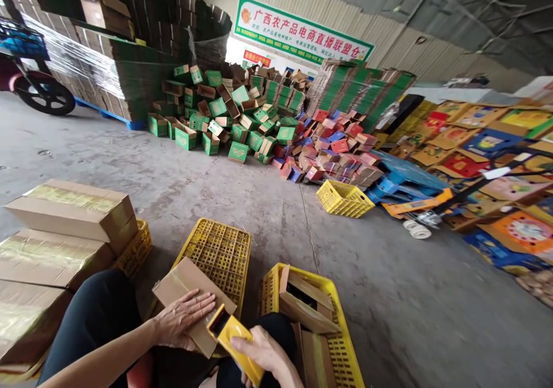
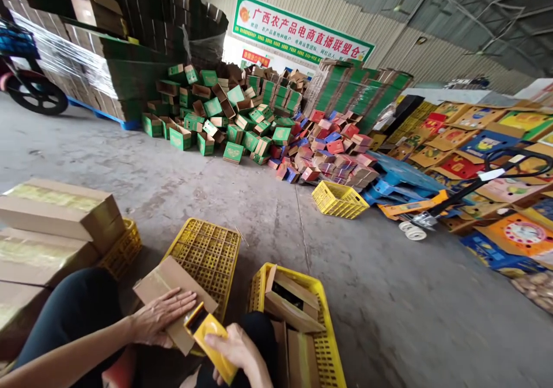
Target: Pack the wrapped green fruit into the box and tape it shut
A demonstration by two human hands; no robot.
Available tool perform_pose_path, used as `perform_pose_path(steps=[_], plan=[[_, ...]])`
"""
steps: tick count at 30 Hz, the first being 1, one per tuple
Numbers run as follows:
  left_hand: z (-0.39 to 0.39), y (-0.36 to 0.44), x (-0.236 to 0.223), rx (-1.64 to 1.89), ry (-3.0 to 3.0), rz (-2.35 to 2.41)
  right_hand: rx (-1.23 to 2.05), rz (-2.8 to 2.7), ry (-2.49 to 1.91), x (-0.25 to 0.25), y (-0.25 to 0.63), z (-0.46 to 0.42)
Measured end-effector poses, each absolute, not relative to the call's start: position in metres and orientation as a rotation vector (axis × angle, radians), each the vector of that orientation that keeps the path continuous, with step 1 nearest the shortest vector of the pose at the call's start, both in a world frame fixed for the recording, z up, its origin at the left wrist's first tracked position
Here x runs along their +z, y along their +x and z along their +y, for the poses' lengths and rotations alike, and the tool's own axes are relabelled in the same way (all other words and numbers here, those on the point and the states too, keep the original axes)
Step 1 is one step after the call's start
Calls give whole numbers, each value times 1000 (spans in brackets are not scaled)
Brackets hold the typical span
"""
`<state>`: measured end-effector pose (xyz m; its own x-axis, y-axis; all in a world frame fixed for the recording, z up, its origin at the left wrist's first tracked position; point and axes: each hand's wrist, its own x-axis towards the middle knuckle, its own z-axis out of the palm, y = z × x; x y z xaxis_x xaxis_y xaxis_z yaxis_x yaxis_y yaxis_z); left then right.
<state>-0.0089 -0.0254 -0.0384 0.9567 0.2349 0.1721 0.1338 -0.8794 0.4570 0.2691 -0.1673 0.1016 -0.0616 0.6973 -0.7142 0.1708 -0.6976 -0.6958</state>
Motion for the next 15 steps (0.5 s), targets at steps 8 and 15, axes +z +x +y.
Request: perform_pose_path(steps=[8,15], plan=[[-32,2,-39,186,2645,308,1763,-1029,-2030,90,272,-167],[-63,16,-28,253,2602,236,1779,-1055,-1978,78,280,-169]])
